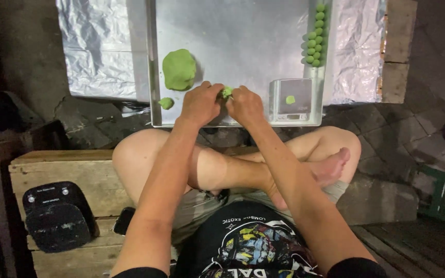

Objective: The person is shaping small balls of green dough by hand and arranging them on a metal tray.

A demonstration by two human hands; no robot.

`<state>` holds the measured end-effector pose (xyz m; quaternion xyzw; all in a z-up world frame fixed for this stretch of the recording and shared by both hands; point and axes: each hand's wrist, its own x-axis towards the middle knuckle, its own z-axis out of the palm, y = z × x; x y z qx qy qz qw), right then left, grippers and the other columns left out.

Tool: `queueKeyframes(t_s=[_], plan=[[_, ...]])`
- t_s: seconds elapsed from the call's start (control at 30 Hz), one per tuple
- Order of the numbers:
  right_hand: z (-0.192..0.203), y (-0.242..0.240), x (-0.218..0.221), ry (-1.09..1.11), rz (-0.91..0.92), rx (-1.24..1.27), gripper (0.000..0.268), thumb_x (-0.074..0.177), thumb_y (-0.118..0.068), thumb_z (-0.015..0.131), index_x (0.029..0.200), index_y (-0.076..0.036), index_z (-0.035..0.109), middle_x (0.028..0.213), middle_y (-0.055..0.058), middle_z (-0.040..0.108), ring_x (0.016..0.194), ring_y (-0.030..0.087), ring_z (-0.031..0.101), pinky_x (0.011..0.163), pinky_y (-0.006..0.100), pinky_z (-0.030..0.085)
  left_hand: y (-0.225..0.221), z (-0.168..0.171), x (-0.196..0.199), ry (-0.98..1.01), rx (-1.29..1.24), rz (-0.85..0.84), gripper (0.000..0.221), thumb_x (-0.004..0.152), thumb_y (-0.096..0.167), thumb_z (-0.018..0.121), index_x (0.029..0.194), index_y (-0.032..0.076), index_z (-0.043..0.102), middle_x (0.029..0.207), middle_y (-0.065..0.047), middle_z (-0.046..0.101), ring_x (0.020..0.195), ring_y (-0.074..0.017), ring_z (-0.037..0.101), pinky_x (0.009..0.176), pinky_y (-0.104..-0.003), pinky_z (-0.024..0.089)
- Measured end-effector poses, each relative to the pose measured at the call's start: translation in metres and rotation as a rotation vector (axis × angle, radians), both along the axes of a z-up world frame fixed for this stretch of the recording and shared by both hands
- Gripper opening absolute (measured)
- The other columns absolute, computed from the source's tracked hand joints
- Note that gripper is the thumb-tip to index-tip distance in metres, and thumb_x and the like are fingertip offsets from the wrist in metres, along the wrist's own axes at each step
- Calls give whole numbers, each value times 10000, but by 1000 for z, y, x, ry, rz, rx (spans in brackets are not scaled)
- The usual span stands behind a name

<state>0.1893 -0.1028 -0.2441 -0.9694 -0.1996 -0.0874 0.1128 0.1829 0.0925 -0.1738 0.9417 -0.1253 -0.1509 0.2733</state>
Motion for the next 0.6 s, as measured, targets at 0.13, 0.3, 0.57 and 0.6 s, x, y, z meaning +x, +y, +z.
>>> queueKeyframes(t_s=[0.13, 0.3, 0.57, 0.6], plan=[[54, -10, 14, 688, -215, 319, 207, 829, -235, 719, 923, -60, 774, 769, 134, 725, 654, 289, 709, 614, 402, 568, 1, -2, 0, -9, 31, 30, 396, 943, 225, 606, 1335, 179, 638, 1042, -117, 632, 981, -342, 683, 851, -475, 538], [127, -76, 28, 909, -402, 471, 296, 880, -187, 709, 1104, -2, 764, 922, 211, 752, 650, 252, 737, 532, 350, 605, 1, -4, 2, 9, 14, 51, 350, 968, 261, 597, 1304, 186, 661, 1026, -119, 658, 974, -340, 703, 869, -482, 538], [82, -159, 22, 685, -338, -126, 263, 933, -364, 641, 1089, -252, 822, 1077, 91, 764, 1040, 376, 702, 931, 488, 553, 0, -13, 3, 3, 57, 31, 377, 962, 276, 611, 1329, 197, 644, 1062, -144, 662, 990, -370, 709, 874, -523, 545], [87, -154, 24, 687, -335, -125, 263, 933, -364, 641, 1089, -252, 822, 1077, 91, 764, 1040, 376, 702, 931, 488, 553, 0, -11, 1, 4, 59, 34, 377, 962, 276, 611, 1329, 197, 644, 1062, -144, 662, 990, -370, 709, 874, -523, 545]])
